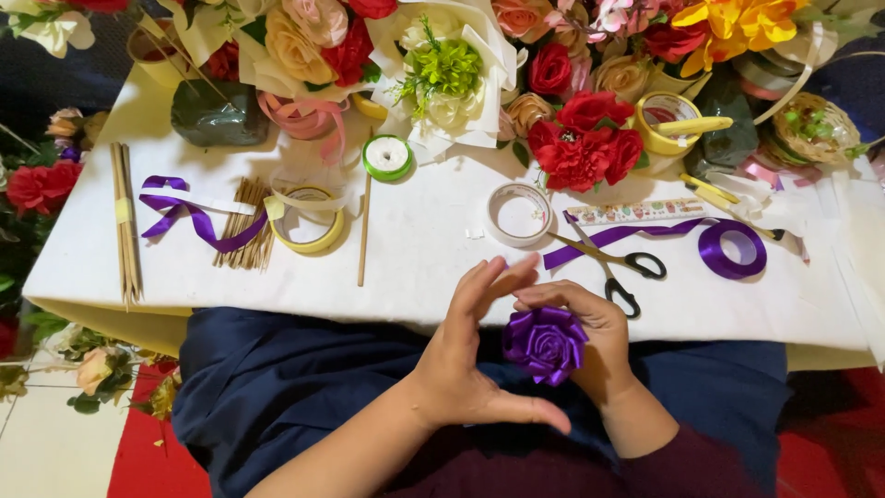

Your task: The person folds a purple ribbon over a white strip and rolls it into a rose shape. They secure the rolled ribbon with a needle and thread, then trim the excess ribbon with scissors. Finally, they apply glue to the base of the finished ribbon rose.

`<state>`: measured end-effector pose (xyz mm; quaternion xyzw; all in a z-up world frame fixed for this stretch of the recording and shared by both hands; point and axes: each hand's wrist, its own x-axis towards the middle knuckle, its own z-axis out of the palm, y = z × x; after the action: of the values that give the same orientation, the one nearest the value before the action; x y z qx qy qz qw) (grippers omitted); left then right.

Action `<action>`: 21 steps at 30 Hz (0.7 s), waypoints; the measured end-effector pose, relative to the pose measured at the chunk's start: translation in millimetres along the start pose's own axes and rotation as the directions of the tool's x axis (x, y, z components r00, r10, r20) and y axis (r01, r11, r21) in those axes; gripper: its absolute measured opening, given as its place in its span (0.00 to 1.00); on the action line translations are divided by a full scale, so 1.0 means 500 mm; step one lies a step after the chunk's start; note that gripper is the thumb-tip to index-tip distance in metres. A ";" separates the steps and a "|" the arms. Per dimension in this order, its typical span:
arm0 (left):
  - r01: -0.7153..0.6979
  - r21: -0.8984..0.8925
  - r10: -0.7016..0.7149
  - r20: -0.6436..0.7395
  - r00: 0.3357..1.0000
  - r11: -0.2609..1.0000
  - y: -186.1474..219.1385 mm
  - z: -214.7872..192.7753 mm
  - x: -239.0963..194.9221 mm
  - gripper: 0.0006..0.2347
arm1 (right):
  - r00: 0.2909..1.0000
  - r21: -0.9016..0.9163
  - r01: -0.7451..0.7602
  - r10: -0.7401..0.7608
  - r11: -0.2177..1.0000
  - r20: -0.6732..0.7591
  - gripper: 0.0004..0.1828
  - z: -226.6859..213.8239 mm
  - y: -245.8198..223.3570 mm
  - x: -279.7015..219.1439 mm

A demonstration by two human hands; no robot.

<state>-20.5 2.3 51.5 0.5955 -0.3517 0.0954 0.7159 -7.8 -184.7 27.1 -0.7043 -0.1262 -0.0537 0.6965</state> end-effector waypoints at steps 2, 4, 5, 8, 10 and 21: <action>-0.141 0.370 0.201 -0.129 0.971 0.918 -0.026 0.005 -0.016 0.54 | 1.000 -0.107 -0.009 0.007 0.994 -0.020 0.12 0.004 -0.016 0.005; -0.223 0.389 0.295 -0.136 0.946 0.894 -0.041 -0.001 -0.015 0.46 | 0.995 -0.035 -0.078 0.076 0.996 -0.060 0.13 0.003 -0.006 0.001; -0.302 0.407 0.386 -0.141 0.912 0.862 -0.049 -0.004 -0.014 0.39 | 0.984 0.039 -0.143 0.146 0.989 -0.097 0.13 0.001 -0.001 -0.001; -0.257 0.392 0.332 -0.139 0.933 0.884 -0.032 -0.001 -0.008 0.21 | 0.946 0.241 -0.220 0.267 0.945 -0.186 0.11 -0.018 0.052 -0.018; -0.254 0.398 0.347 -0.181 0.920 0.882 -0.033 0.005 -0.009 0.23 | 0.963 0.161 -0.196 0.221 0.967 -0.155 0.11 -0.008 0.022 -0.012; -0.234 0.304 0.326 -0.302 0.896 0.924 -0.020 0.013 -0.001 0.28 | 0.986 0.008 -0.145 0.145 0.989 -0.088 0.21 0.006 -0.031 -0.003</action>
<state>-17.7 -6.1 43.5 0.6005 -0.2869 0.3471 0.6608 -13.6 -181.8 41.4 -0.7079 -0.0438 -0.0337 0.7041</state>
